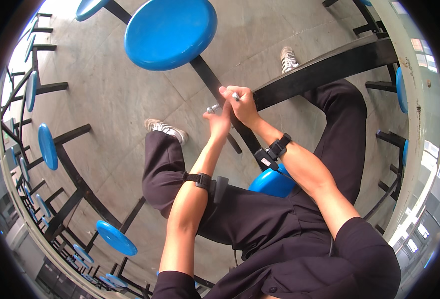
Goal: The person tightens bolts and nuts on a dining table and stool structural assembly by hand and using a combination wrench.
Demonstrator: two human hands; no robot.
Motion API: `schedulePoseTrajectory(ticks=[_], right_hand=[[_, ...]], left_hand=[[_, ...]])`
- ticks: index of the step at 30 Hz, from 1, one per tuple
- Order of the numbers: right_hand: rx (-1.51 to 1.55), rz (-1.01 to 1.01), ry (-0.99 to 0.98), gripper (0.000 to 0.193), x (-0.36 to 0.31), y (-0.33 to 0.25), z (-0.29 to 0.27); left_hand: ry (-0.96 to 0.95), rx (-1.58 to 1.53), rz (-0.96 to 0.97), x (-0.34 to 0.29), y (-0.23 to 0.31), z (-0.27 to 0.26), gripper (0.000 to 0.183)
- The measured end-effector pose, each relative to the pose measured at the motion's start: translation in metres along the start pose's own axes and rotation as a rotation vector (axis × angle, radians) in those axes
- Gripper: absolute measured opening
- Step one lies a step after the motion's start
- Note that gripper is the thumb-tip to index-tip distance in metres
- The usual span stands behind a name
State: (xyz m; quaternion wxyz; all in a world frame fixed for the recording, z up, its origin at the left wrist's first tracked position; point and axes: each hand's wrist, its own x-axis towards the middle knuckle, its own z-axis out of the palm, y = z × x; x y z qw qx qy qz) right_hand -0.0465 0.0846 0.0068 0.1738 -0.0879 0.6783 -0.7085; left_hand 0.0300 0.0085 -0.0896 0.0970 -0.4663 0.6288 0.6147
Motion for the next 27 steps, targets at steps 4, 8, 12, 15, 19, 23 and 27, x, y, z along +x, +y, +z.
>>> schedulePoseTrajectory(ticks=[4,8,12,15,19,23,27], right_hand=[[-0.09,0.035,-0.057,0.05,0.006,0.001,0.002],[-0.145,0.006,-0.041,0.058,0.04,0.001,0.001],[0.128,0.293,0.049,0.054,0.085,-0.003,-0.018],[0.316,0.387,0.007,0.056,0.095,-0.008,-0.006],[0.394,0.496,-0.004,0.052,0.104,0.014,-0.012],[0.424,0.508,-0.005,0.048,0.107,0.018,0.007],[0.333,0.584,-0.053,0.048,0.109,0.024,0.008]], left_hand=[[-0.022,-0.001,-0.009,-0.008,0.011,-0.001,0.082],[-0.056,-0.013,-0.115,-0.017,0.023,-0.005,0.085],[-0.009,0.016,-0.069,-0.013,0.024,0.002,0.089],[0.015,0.022,-0.076,-0.002,0.008,-0.008,0.089],[-0.034,-0.018,-0.12,-0.021,0.029,-0.003,0.084],[-0.021,-0.014,-0.081,-0.013,0.02,-0.006,0.082],[-0.015,-0.024,-0.049,-0.018,0.024,0.0,0.081]])
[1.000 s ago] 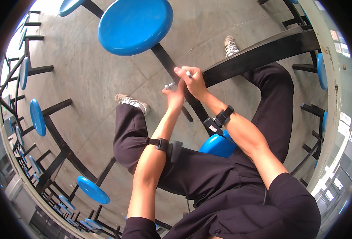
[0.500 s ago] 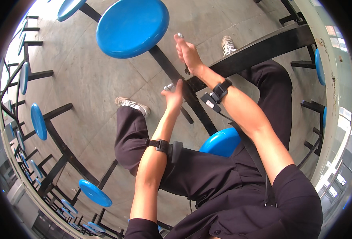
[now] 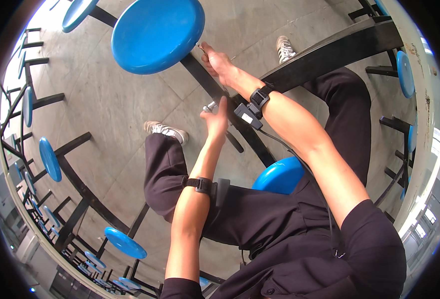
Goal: The person tightens bolts and nuts on a dining table and stool structural assembly by hand and using a combination wrench.
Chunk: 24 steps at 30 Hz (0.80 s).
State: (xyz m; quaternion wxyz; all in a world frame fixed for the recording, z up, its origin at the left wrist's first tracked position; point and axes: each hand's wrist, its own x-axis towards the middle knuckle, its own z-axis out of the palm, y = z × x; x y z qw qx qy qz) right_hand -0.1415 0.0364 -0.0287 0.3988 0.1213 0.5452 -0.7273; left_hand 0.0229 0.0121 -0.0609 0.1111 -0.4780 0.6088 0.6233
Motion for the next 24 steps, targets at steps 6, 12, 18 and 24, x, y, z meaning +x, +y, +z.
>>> schedulePoseTrajectory(ticks=[6,12,18,24], right_hand=[[0.065,0.035,0.046,0.052,0.007,0.013,-0.001],[-0.059,0.027,0.177,0.049,0.009,0.024,0.001],[-0.054,-0.159,0.139,0.041,0.0,0.029,0.003],[-0.225,-0.428,0.119,0.046,-0.039,0.028,0.013]], left_hand=[[0.051,0.022,0.018,0.013,-0.017,-0.001,0.08],[0.062,0.028,0.035,0.018,-0.024,0.001,0.08],[0.05,0.047,0.049,0.022,-0.023,0.003,0.083],[0.066,0.064,0.028,0.017,-0.02,-0.002,0.084]])
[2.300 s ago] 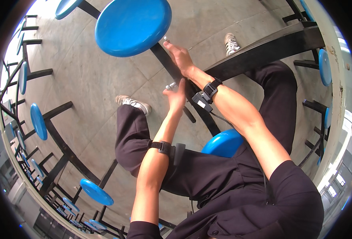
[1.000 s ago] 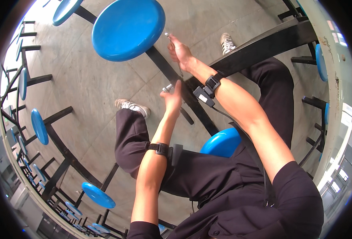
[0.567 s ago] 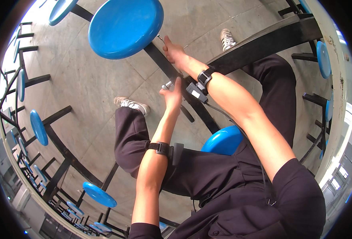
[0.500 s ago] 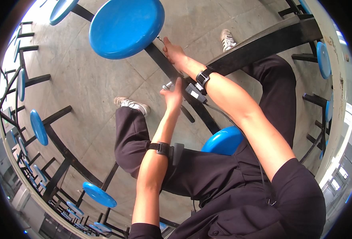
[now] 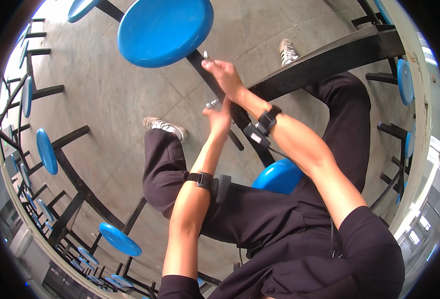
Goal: The person tightens bolts and nuts on a dining table and stool structural assembly by hand and using a combination wrench.
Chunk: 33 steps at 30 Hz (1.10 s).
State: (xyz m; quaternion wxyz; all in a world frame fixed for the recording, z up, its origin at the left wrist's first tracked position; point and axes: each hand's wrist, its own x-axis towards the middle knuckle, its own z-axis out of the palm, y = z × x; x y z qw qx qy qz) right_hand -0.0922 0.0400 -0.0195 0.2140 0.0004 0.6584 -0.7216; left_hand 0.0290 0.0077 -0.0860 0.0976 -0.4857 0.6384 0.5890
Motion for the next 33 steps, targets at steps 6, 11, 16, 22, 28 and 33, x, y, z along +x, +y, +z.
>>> schedulePoseTrajectory(ticks=[6,11,16,22,28,33], right_hand=[[-0.173,-0.261,-0.153,0.033,-0.078,0.0,-0.042],[-0.303,-0.395,-0.169,0.042,-0.072,0.003,-0.028],[-0.002,0.018,0.062,0.052,-0.04,-0.032,-0.034],[0.155,0.146,0.045,0.051,0.017,-0.044,-0.034],[0.277,0.27,0.068,0.049,0.037,-0.01,-0.031],[0.289,0.331,-0.005,0.047,0.043,-0.003,-0.018]], left_hand=[[-0.119,-0.083,-0.199,-0.017,0.034,-0.009,0.041],[-0.214,-0.213,-0.067,-0.006,0.019,-0.009,0.031],[-0.045,-0.059,-0.127,-0.012,0.027,-0.004,0.07],[-0.193,-0.04,-0.181,-0.006,0.023,-0.013,0.102],[-0.166,-0.057,-0.179,-0.014,0.029,-0.012,0.102],[-0.108,-0.092,-0.151,-0.02,0.035,-0.009,0.071]])
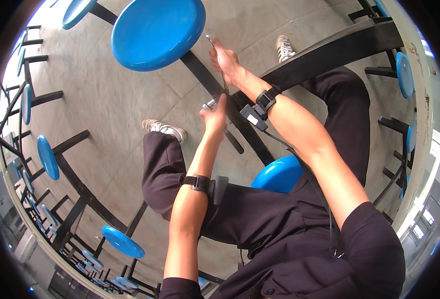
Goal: The person tightens bolts and nuts on a dining table and stool structural assembly by hand and using a combination wrench.
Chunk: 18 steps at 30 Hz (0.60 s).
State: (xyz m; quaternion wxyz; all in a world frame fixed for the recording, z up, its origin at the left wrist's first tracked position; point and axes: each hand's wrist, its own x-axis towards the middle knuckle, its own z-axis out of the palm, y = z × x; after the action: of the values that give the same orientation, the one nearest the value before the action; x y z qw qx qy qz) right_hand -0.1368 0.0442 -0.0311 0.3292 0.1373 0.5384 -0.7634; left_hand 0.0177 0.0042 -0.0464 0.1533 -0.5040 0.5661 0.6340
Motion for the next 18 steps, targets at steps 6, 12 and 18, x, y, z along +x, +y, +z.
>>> schedulePoseTrajectory(ticks=[6,12,18], right_hand=[[-0.015,0.044,-0.05,0.046,0.006,0.006,0.001],[0.011,0.043,-0.135,0.047,0.01,0.016,0.001],[0.016,0.035,0.007,0.043,0.008,0.016,0.001]], left_hand=[[0.024,0.011,0.001,0.0,-0.002,-0.001,0.075],[0.019,-0.002,0.018,-0.002,-0.002,0.0,0.075],[-0.024,-0.002,-0.037,0.0,0.0,0.0,0.075]])
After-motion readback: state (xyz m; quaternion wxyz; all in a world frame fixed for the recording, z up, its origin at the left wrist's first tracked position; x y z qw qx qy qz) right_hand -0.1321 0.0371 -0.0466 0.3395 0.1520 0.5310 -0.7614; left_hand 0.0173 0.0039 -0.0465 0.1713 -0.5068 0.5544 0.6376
